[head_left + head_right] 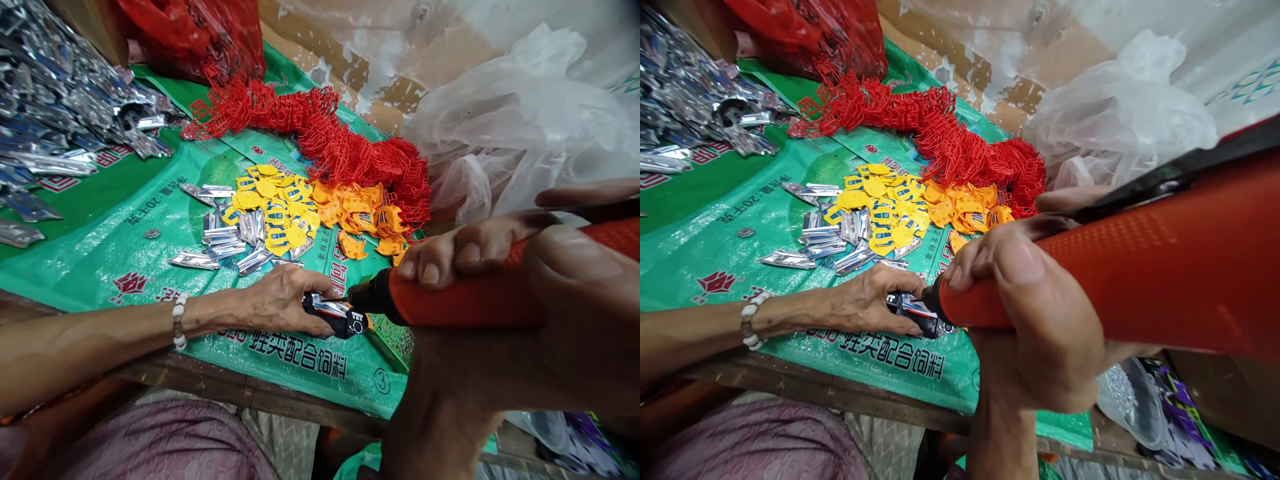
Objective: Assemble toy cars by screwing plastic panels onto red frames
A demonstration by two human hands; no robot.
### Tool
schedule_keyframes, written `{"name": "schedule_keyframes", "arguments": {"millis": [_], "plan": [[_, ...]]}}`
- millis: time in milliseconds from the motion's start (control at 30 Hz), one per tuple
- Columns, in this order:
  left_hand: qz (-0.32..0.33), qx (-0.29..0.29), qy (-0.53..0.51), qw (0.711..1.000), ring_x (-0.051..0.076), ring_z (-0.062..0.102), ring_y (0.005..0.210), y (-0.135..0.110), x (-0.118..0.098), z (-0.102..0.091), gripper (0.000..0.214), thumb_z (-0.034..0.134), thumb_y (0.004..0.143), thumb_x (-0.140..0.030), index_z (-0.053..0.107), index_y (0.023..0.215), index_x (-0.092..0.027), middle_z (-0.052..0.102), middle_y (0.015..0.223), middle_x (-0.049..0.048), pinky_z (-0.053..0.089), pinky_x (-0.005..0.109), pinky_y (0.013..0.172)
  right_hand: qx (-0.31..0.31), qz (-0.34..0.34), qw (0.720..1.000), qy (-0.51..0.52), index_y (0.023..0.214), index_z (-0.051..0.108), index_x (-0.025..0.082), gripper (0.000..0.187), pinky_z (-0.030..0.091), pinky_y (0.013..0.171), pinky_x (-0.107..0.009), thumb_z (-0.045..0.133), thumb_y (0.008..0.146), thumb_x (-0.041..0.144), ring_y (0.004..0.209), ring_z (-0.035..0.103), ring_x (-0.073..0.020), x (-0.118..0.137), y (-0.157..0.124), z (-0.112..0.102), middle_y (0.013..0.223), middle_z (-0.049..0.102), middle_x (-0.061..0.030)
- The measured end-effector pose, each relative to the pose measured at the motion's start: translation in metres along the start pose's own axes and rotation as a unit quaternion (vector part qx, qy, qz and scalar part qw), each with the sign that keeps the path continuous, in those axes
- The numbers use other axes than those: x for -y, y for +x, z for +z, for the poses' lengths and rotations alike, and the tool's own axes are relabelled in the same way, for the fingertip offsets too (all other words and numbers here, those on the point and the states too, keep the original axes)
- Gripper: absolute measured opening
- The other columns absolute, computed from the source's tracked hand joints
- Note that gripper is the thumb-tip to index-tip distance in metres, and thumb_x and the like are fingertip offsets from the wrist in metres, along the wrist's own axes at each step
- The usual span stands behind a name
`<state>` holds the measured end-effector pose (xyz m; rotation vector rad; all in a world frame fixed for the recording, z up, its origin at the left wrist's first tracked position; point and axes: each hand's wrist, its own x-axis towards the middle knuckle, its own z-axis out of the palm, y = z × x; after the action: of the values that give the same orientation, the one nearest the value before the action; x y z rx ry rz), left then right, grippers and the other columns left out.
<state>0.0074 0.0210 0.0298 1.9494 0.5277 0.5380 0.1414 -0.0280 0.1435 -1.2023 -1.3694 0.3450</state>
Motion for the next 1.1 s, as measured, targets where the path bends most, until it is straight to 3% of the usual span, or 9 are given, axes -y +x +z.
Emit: {"name": "schedule_keyframes", "arguments": {"millis": [100,300,433,567,700,867,967,1033,1100], "plan": [[0.002,0.003,-0.009,1.0,0.015,0.063,0.069,0.001,0.001,0.001,0.026,0.084,0.072,-0.023,0.076,0.095,-0.015,0.074,0.08,-0.0003,0.045,0.023,0.063,0.055,0.055,0.992,0.101,0.056,0.051,0.027,0.029,0.051,0.046,-0.027,0.059,0.084,0.027,0.044,0.054,-0.011,0.001,0.0,0.002,0.05,0.048,0.0068],[-0.019,0.011,0.005,1.0,0.016,0.064,0.072,0.0,0.001,0.0,0.032,0.085,0.072,-0.027,0.076,0.101,-0.014,0.074,0.083,0.0009,0.044,0.023,0.063,0.08,-0.009,0.984,0.156,0.06,0.059,0.025,0.023,0.046,0.044,-0.027,0.069,0.079,0.034,0.046,0.051,-0.0114,-0.007,-0.002,0.006,0.058,0.052,0.0043],[0.012,-0.002,0.032,0.999,0.017,0.066,0.075,-0.001,0.006,0.001,0.034,0.085,0.073,-0.031,0.075,0.103,-0.016,0.076,0.087,0.0014,0.046,0.024,0.067,0.014,0.035,0.985,0.171,0.059,0.058,0.023,0.022,0.043,0.043,-0.028,0.069,0.075,0.032,0.046,0.05,-0.0119,0.0,0.002,-0.001,0.054,0.048,0.004],[0.047,-0.012,0.023,0.999,0.019,0.07,0.083,-0.003,0.011,0.004,0.037,0.083,0.076,-0.028,0.074,0.109,-0.014,0.077,0.096,0.0047,0.051,0.028,0.075,-0.102,-0.017,0.985,0.135,0.073,0.068,0.025,0.004,0.041,0.042,-0.027,0.068,0.07,0.023,0.043,0.045,-0.0106,0.008,0.012,-0.013,0.053,0.05,0.0067],[0.071,-0.039,0.025,0.996,0.02,0.072,0.086,-0.008,0.008,0.002,0.042,0.082,0.077,-0.029,0.068,0.114,-0.015,0.077,0.099,0.005,0.055,0.03,0.076,-0.217,-0.038,0.973,0.068,0.078,0.066,0.025,0.013,0.044,0.042,-0.029,0.073,0.067,0.025,0.045,0.047,-0.0134,-0.008,0.021,-0.026,0.052,0.052,0.007],[0.179,-0.085,0.072,0.978,0.02,0.071,0.097,-0.013,-0.004,-0.012,0.044,0.075,0.085,-0.031,0.06,0.122,-0.014,0.073,0.111,0.0079,0.057,0.031,0.082,-0.178,0.057,0.982,0.03,0.099,0.059,0.024,0.041,0.058,0.071,-0.039,0.082,0.067,0.036,0.068,0.062,-0.0167,-0.032,0.008,-0.051,0.079,0.062,0.0038],[0.218,-0.128,0.109,0.961,0.02,0.071,0.099,-0.014,-0.009,-0.018,0.046,0.074,0.087,-0.032,0.057,0.125,-0.012,0.073,0.113,0.0097,0.057,0.031,0.085,-0.18,0.071,0.98,-0.052,0.125,0.051,0.027,0.067,0.051,0.095,-0.041,0.085,0.068,0.036,0.097,0.063,-0.0179,-0.032,-0.019,-0.058,0.107,0.063,-0.0006],[0.244,-0.153,0.124,0.95,0.02,0.071,0.099,-0.014,-0.01,-0.02,0.046,0.072,0.088,-0.033,0.056,0.125,-0.011,0.073,0.112,0.0102,0.058,0.03,0.085,-0.225,0.069,0.966,-0.107,0.133,0.048,0.028,0.074,0.049,0.093,-0.039,0.084,0.069,0.038,0.101,0.061,-0.0179,-0.031,-0.042,-0.057,0.114,0.062,-0.0031],[0.262,-0.165,0.136,0.941,0.02,0.071,0.099,-0.014,-0.01,-0.019,0.045,0.071,0.09,-0.034,0.056,0.125,-0.011,0.073,0.111,0.0104,0.058,0.029,0.084,-0.212,0.111,0.965,-0.111,0.128,0.053,0.027,0.064,0.051,0.086,-0.036,0.081,0.072,0.044,0.099,0.063,-0.0185,-0.031,-0.063,-0.05,0.114,0.064,-0.0057]]}}
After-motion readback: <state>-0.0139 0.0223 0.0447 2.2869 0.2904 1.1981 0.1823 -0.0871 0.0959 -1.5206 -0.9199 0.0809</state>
